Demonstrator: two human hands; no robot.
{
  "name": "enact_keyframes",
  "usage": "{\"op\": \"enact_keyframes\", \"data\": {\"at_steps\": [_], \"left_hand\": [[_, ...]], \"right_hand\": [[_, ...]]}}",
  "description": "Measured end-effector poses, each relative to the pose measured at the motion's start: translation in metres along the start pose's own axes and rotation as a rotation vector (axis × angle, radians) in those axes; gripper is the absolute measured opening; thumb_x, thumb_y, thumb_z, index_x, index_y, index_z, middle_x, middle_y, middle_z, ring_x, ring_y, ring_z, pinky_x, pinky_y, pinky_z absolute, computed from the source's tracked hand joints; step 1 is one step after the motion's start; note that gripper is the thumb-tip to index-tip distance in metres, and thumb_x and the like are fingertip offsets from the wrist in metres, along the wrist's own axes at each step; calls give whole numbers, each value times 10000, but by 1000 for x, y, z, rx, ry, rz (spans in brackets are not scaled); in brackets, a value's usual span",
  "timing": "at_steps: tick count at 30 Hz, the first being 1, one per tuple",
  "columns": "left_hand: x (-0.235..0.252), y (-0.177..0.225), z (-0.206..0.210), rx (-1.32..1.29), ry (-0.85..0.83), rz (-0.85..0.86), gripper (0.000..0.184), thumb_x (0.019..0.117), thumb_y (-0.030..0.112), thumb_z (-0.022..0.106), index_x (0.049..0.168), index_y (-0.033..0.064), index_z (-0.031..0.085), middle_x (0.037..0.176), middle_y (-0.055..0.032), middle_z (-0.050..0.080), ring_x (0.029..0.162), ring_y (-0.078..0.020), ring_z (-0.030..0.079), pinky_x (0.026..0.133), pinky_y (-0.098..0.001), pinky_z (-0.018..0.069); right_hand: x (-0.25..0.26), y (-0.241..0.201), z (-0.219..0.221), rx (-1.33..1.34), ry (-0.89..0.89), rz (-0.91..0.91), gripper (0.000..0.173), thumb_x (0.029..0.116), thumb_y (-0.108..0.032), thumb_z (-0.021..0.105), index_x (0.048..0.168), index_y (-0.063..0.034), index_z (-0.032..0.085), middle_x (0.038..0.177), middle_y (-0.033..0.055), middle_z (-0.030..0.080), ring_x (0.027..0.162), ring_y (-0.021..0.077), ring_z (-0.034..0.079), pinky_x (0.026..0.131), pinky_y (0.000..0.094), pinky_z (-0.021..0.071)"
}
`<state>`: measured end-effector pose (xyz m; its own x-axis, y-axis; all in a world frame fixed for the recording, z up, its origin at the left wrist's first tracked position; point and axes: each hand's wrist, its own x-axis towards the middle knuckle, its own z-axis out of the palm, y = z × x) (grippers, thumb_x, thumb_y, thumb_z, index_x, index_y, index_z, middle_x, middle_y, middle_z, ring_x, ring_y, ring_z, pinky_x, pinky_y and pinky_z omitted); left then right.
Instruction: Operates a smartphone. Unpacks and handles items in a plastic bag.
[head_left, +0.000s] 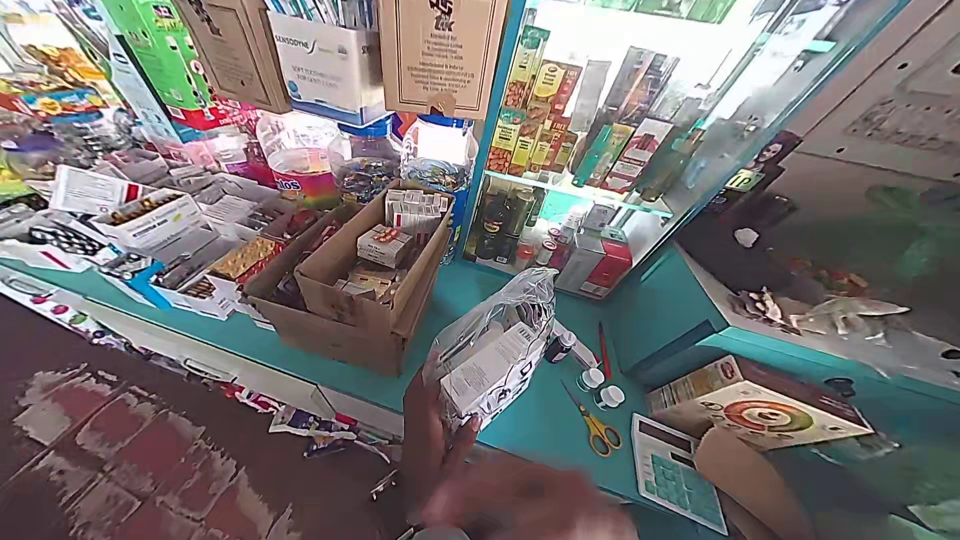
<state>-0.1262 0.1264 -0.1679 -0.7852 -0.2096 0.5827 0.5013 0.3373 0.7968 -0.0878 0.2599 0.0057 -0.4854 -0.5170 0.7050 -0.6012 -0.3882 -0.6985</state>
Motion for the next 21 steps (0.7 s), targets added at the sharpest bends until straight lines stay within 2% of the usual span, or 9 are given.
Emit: {"op": "enact_keyframes", "data": {"at_steps": [1,3,6,9,11,14,16,18,21], "left_hand": [[0,3,-3,7,-17,1,717,968,492,624,1470,17,432,1559,-251,375,1433,-305,404,1181,-515,351],[2,6,-4,34,0,39,630,968,513,619,1450,130,482,1546,-213,392,1424,-272,412,1166,-470,372],[12,6,-10,52,21,106,519,945,393,640,1430,294,483,1491,-143,437,1401,-218,426,1154,-410,379],[29,2,-18,-25,39,98,525,947,281,647,1441,207,484,1447,-115,511,1358,-164,474,1144,-380,397],[37,-1,-23,-45,30,100,543,946,237,641,1450,133,468,1427,-115,539,1342,-157,488,1144,-382,394],[37,-3,-24,-30,10,114,535,925,211,640,1439,180,495,1436,-121,534,1360,-171,481,1145,-394,393],[34,-2,-21,-2,18,128,506,931,248,643,1421,240,518,1427,-118,530,1352,-171,486,1135,-371,405],[32,-2,-18,3,36,132,525,925,256,650,1431,226,515,1426,-126,526,1356,-180,480,1138,-376,399],[34,-3,-19,-59,43,123,725,925,270,679,1534,56,347,1529,-181,439,1418,-159,432,1170,-344,379]], "right_hand": [[4,10,-24,-271,93,-1,244,1014,-327,650,1080,-98,700,1159,57,742,1160,189,686,995,371,585],[15,31,-73,-754,146,44,218,1002,-232,646,1072,-52,749,1107,57,761,1086,148,710,952,328,600],[25,57,-118,-1048,45,195,269,997,-314,627,1106,-114,771,1145,33,758,1103,145,695,986,338,548],[26,71,-130,-921,-83,251,386,912,-423,735,1178,-146,769,1321,71,687,1304,226,589,1116,441,463],[25,75,-124,-919,-120,284,452,838,-414,801,1228,-191,754,1366,60,653,1344,261,539,1115,516,431],[28,77,-107,-1063,-173,257,477,752,-279,820,1223,-256,753,1304,69,665,1279,332,562,1002,642,406],[32,73,-90,-1129,-256,243,522,682,-244,867,1192,-265,758,1302,77,680,1316,357,553,1016,735,331],[31,76,-76,-1196,-300,211,489,691,-223,864,1166,-253,751,1283,36,700,1341,358,545,1033,797,269],[24,80,-79,-1171,-243,114,368,836,-172,754,1196,-249,741,1307,-32,702,1331,283,580,1083,761,275]]}}
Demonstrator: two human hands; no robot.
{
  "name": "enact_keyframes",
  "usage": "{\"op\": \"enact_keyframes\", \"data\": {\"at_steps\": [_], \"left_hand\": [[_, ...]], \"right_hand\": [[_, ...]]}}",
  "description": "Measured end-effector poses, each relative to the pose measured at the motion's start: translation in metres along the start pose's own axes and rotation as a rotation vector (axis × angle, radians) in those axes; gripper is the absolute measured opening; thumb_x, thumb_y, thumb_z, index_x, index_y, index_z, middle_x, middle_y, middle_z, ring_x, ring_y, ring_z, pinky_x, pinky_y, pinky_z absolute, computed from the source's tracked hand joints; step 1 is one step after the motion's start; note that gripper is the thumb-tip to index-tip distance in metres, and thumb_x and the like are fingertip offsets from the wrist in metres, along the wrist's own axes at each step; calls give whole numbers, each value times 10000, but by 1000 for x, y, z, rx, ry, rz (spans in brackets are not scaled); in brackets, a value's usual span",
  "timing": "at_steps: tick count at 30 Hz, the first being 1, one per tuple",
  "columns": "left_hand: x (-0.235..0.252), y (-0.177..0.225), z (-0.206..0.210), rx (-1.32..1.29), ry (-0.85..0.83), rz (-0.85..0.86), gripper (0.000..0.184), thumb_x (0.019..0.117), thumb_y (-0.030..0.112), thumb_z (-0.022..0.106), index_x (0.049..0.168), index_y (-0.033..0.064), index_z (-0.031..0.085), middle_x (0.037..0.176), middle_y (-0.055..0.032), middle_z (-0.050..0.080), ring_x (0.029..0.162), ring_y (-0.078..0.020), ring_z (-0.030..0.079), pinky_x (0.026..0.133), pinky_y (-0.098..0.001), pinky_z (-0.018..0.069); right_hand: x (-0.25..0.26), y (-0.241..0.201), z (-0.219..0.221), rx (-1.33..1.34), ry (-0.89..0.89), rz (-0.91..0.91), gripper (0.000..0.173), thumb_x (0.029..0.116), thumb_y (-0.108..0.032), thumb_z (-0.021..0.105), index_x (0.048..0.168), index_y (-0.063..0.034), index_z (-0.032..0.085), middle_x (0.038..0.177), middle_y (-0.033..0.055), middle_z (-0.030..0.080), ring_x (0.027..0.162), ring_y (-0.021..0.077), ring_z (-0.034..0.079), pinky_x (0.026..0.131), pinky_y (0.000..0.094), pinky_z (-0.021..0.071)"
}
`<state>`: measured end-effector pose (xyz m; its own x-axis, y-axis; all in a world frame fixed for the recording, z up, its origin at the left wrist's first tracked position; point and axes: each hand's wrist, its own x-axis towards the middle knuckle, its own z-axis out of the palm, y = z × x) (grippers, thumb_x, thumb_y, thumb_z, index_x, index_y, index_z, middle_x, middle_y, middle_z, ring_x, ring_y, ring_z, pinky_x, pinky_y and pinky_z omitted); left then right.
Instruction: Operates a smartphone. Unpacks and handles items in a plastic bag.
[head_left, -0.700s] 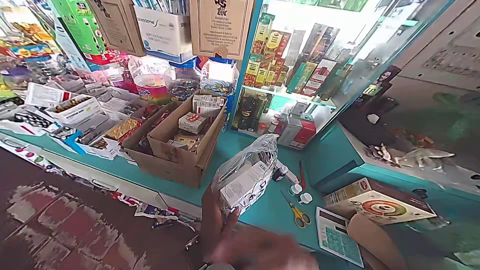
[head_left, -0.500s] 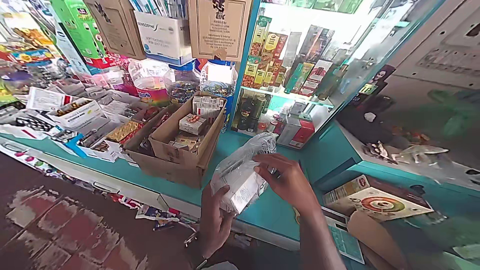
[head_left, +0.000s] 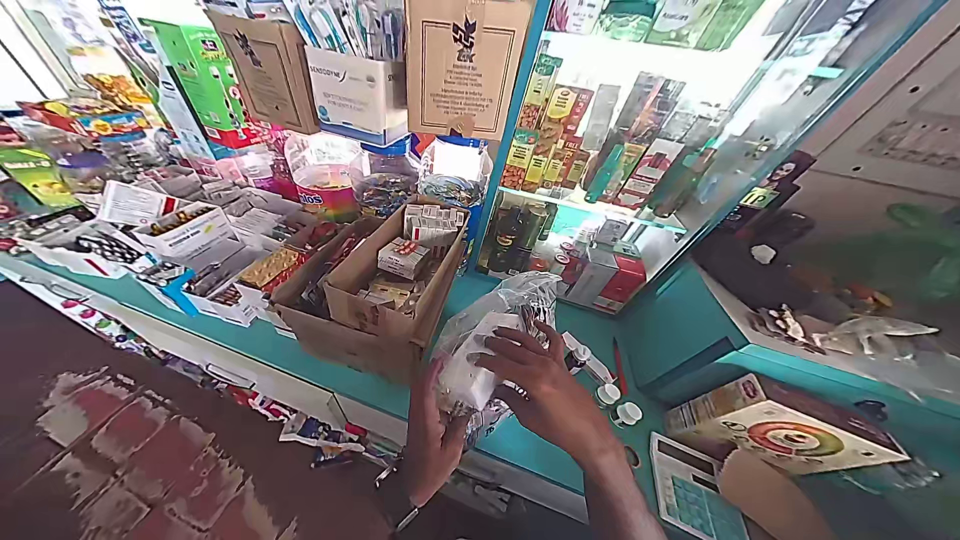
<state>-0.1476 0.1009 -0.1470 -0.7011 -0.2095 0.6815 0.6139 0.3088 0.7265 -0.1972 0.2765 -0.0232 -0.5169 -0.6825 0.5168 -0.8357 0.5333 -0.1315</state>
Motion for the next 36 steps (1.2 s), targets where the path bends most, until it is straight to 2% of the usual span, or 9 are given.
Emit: {"op": "enact_keyframes", "data": {"at_steps": [6,11,14,17,21,24,28,31,36], "left_hand": [[-5,-5,3,-35,7,-9,733,959,326,677,1555,89,322,1537,-153,438,1401,-172,454,1159,-375,407],[-6,-3,7,-88,36,-56,718,968,318,673,1546,64,331,1525,-170,442,1389,-191,472,1143,-379,442],[-7,-4,5,-90,25,-68,732,973,332,673,1554,81,306,1528,-170,431,1384,-187,477,1138,-371,445],[-9,-4,5,-138,26,-82,796,949,313,706,1570,80,265,1561,-169,390,1401,-177,461,1146,-356,437],[-9,-4,8,-189,42,-86,965,860,303,804,1580,79,203,1603,-177,322,1440,-215,416,1165,-387,426],[-4,0,8,-227,39,-97,1081,807,297,846,1587,70,132,1625,-193,268,1456,-224,394,1169,-377,420],[5,4,7,-269,40,-133,1226,731,271,895,1591,42,52,1633,-216,221,1478,-203,354,1171,-333,410],[-3,5,10,-281,8,-199,1323,663,181,925,1587,16,-7,1620,-233,224,1438,-165,420,1129,-290,459],[-12,9,14,-249,-10,-199,1283,627,131,904,1588,26,59,1586,-189,323,1380,-104,480,1099,-268,477]], "right_hand": [[-26,12,-23,440,200,76,388,966,-160,613,1353,-130,616,1401,13,643,1380,183,534,1223,504,346],[-60,-6,-32,949,902,193,284,973,-379,672,1257,-376,672,1191,-141,729,1111,34,682,976,285,580],[-83,-15,-40,933,1183,456,316,1008,-347,628,1296,-241,552,1146,-107,723,1076,47,696,945,289,595],[-112,-7,-28,573,718,935,572,1007,-180,524,1494,40,319,1194,-21,647,995,-22,671,880,206,591],[-131,31,33,68,36,1152,655,954,-380,702,1548,-214,480,1217,225,697,1025,440,694,828,691,519],[-129,50,60,-101,-222,1265,674,936,-467,709,1552,-362,456,1298,212,655,1120,468,645,859,693,496],[-120,45,35,57,221,944,430,917,-284,760,1263,-33,712,1185,220,706,1084,373,687,928,574,552],[-78,12,-17,374,623,502,193,1007,-205,622,1043,-69,754,1062,22,759,1009,117,717,902,298,605],[-3,3,-35,148,-59,241,207,985,-203,621,1026,-74,778,1079,76,770,1072,188,722,958,367,573]]}}
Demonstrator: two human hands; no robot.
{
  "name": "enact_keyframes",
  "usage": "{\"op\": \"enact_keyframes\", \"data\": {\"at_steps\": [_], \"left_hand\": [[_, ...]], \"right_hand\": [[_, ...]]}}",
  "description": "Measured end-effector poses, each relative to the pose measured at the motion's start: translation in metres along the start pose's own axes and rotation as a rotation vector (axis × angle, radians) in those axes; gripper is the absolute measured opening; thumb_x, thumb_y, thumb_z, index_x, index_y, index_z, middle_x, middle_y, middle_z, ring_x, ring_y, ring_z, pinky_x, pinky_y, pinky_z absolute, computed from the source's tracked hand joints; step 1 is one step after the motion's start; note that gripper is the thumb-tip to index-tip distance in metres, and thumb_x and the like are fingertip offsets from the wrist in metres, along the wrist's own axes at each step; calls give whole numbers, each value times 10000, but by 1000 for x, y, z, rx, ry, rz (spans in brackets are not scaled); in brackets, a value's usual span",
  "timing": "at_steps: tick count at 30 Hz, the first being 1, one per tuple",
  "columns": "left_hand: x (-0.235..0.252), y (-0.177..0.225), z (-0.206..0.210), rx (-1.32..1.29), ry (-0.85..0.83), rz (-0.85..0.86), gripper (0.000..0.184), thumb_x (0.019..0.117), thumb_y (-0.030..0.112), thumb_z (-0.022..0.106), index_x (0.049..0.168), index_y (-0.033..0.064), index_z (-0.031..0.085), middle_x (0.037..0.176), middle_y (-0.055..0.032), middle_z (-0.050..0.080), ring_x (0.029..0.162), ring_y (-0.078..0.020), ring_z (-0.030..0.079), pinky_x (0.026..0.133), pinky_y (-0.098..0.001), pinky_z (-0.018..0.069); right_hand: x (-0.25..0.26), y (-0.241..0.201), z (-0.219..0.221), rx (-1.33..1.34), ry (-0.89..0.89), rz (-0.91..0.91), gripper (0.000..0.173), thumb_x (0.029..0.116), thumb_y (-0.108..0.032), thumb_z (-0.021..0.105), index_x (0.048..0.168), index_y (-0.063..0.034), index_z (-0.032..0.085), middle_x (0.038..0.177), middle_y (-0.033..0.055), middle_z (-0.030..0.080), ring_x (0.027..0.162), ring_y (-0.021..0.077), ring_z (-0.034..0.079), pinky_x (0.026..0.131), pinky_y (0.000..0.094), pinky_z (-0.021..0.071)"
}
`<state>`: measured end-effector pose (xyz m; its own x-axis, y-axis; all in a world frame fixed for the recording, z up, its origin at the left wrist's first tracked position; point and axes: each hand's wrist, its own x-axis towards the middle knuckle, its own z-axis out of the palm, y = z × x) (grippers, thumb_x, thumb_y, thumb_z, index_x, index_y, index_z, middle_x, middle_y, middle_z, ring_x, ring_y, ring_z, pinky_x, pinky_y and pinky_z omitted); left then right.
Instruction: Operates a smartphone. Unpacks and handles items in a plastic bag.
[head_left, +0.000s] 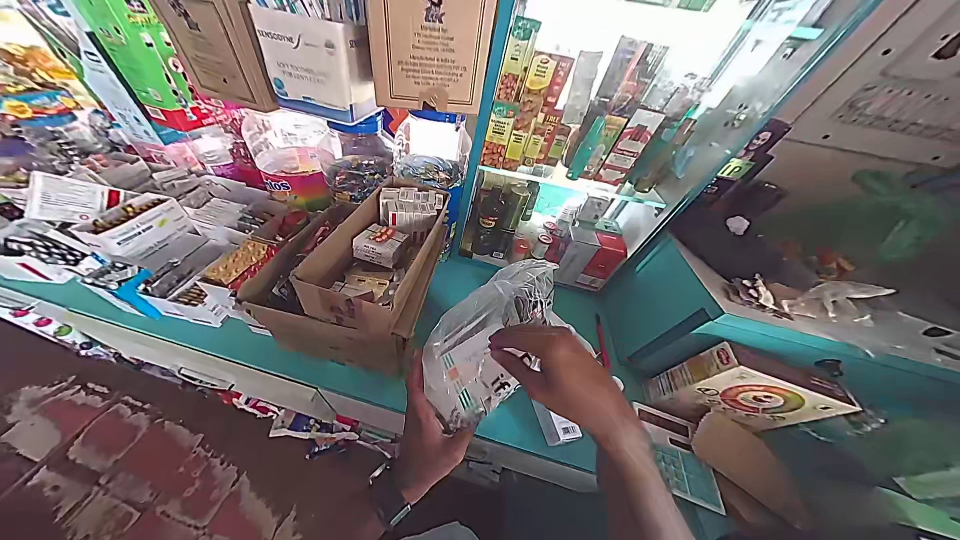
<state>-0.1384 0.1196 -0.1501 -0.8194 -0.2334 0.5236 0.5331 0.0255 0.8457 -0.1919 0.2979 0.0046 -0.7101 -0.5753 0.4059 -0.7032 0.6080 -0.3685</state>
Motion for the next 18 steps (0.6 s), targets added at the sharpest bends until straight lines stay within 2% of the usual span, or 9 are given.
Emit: {"op": "enact_keyframes", "data": {"at_steps": [1,3,5,8,11,12,15,16,18], "left_hand": [[-1,-1,-1,12,-2,15,1269,637,140,905,1590,41,73,1591,-188,316,1390,-109,468,1111,-274,466],[-2,-5,-3,46,6,49,1251,642,162,908,1589,58,97,1599,-197,314,1416,-110,439,1131,-272,433],[-3,-6,-7,59,13,63,1258,631,169,916,1588,61,105,1587,-191,353,1418,-109,444,1134,-272,432],[-3,-5,-11,109,11,60,1273,598,173,919,1576,8,121,1547,-214,424,1371,-109,504,1095,-266,467],[-2,-5,-16,166,-10,84,1272,597,178,928,1580,13,139,1530,-236,432,1365,-106,508,1106,-253,445],[-3,-6,-18,195,-28,93,1261,605,187,927,1584,31,148,1540,-234,418,1373,-102,497,1113,-250,433],[0,-6,-22,221,-41,93,1238,603,182,926,1587,42,188,1569,-216,385,1389,-110,478,1118,-257,432],[1,-6,-22,209,-39,88,1240,593,161,923,1582,18,189,1580,-221,368,1407,-123,459,1133,-266,420],[0,-8,-20,188,-30,72,1247,598,170,931,1569,-32,174,1590,-234,347,1435,-147,427,1159,-284,397]], "right_hand": [[14,-4,0,-91,-250,111,236,989,-200,631,1107,-33,749,1169,150,732,1160,291,679,1015,470,522],[40,-15,2,-176,-584,270,315,975,-160,663,1214,44,680,1304,253,627,1296,409,548,1110,541,408],[52,-23,2,-230,-713,292,340,962,-165,683,1183,91,653,1284,281,606,1294,431,527,1101,544,401],[65,-33,1,-321,-856,346,369,979,-229,678,1164,89,644,1264,286,602,1263,443,541,1032,579,440],[77,-35,3,-391,-932,400,452,960,-335,709,1133,78,654,1242,303,598,1216,464,562,949,622,472],[79,-32,4,-395,-941,402,492,941,-363,729,1162,70,653,1273,305,585,1236,470,551,957,635,470],[73,-21,4,-346,-878,297,611,866,-406,802,1229,56,635,1321,283,573,1310,457,496,1054,612,421],[69,-20,2,-301,-836,251,622,857,-388,813,1233,72,631,1332,283,571,1329,456,474,1101,592,377],[59,-22,-2,-231,-816,205,681,891,-353,783,1348,96,554,1434,285,511,1417,449,387,1201,555,258]]}}
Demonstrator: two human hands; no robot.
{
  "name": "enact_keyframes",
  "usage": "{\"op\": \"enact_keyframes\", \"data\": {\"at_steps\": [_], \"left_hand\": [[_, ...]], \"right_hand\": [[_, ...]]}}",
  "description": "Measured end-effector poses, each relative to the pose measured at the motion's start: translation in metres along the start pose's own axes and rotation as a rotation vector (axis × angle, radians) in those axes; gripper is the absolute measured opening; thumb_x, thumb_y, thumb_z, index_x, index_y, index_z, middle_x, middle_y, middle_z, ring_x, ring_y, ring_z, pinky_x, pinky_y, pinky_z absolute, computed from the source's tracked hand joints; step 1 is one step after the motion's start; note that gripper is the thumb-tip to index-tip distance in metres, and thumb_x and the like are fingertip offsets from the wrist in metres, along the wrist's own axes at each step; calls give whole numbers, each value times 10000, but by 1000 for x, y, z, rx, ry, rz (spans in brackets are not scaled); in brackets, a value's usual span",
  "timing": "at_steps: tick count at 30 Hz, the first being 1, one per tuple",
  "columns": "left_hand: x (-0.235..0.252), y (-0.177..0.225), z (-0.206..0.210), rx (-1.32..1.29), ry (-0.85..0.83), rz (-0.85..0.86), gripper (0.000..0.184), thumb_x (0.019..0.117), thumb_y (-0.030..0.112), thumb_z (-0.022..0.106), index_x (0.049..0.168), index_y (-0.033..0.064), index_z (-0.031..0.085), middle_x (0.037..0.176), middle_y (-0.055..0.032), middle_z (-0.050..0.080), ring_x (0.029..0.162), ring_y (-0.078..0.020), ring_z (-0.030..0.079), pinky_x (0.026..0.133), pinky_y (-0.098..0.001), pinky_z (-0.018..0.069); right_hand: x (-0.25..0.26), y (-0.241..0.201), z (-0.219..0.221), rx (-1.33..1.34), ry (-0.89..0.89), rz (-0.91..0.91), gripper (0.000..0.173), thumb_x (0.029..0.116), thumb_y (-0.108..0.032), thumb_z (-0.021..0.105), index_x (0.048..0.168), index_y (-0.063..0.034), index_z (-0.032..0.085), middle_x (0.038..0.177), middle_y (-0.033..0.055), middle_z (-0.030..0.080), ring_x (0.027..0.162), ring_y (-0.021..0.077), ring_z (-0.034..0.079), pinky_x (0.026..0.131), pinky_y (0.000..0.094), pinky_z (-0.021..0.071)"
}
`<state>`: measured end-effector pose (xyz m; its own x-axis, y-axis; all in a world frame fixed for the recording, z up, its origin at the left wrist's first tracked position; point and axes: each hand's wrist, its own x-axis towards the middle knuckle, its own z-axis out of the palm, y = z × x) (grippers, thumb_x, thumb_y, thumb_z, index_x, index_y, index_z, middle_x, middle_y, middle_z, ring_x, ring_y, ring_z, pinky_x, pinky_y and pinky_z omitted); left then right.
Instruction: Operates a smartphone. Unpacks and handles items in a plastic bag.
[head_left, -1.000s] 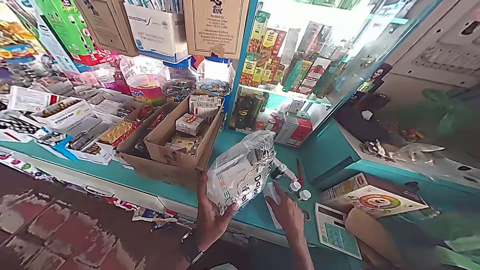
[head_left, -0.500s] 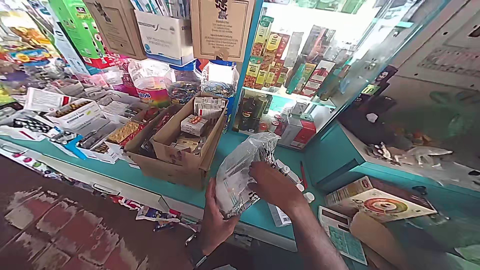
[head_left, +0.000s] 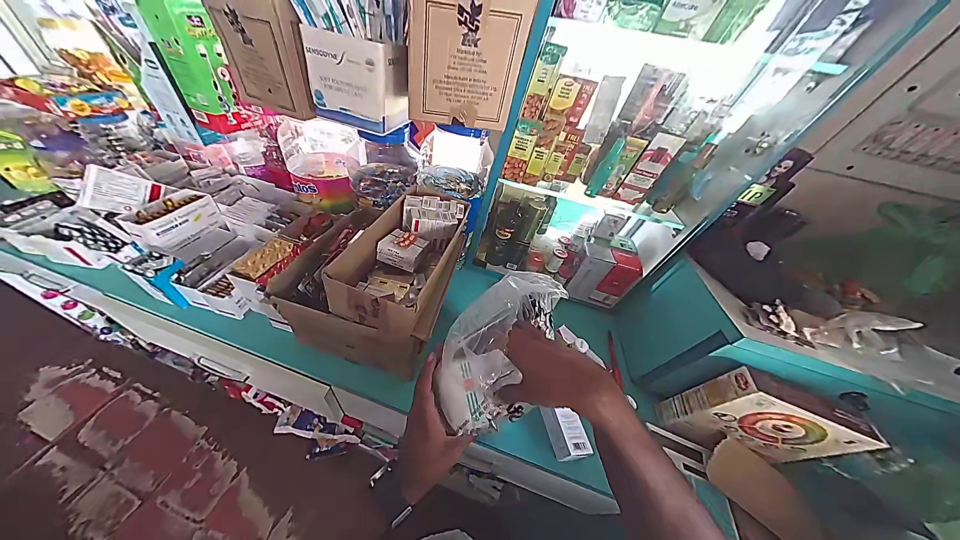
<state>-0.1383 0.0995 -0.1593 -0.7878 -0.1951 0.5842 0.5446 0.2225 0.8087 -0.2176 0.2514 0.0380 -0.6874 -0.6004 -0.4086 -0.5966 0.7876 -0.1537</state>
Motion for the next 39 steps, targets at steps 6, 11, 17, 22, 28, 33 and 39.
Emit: {"op": "enact_keyframes", "data": {"at_steps": [6,11,17,22,28,33,39], "left_hand": [[-10,-10,10,-19,-1,-131,1204,591,229,950,1531,-86,266,1517,-239,439,1370,-202,502,1144,-348,439],[-8,-10,7,7,-51,-123,1197,585,219,936,1530,-89,269,1516,-232,442,1375,-184,494,1147,-330,428],[-7,-10,3,-58,-72,-162,1209,554,147,941,1518,-116,259,1510,-246,440,1366,-175,503,1137,-309,440],[-4,-7,1,-66,-77,-126,1191,574,167,930,1528,-88,263,1503,-212,461,1350,-151,518,1124,-304,458],[-1,-5,0,-84,-82,-137,1164,584,108,915,1526,-89,261,1496,-205,472,1339,-147,530,1121,-304,466],[4,0,0,-130,-33,-164,1133,617,129,904,1522,-98,261,1476,-196,497,1329,-141,539,1119,-296,463],[5,4,4,-184,24,-234,1149,610,157,926,1528,-66,272,1468,-200,497,1319,-143,541,1103,-299,468]], "right_hand": [[-20,-13,11,-74,18,52,616,921,-303,754,1383,37,530,1361,232,567,1331,405,488,1103,520,407],[-16,-17,9,-147,-39,48,580,859,-363,806,1281,-3,635,1368,232,578,1378,455,420,1153,636,289],[-10,-7,9,-65,-99,-52,609,899,-337,781,1311,61,576,1343,259,573,1322,427,492,1140,626,294],[-8,-10,6,-73,-117,-7,662,822,-411,842,1229,75,648,1353,297,579,1357,491,435,1174,634,244],[-8,-10,-3,-63,-175,-12,653,831,-447,829,1205,59,653,1190,281,646,1170,456,584,1012,650,416],[-16,8,-18,104,-25,-193,690,746,-453,888,1207,12,670,1159,204,678,1119,355,623,1009,575,454],[-24,12,-22,93,12,-241,564,858,-350,814,1223,43,638,1097,221,679,1074,362,640,987,567,463]]}}
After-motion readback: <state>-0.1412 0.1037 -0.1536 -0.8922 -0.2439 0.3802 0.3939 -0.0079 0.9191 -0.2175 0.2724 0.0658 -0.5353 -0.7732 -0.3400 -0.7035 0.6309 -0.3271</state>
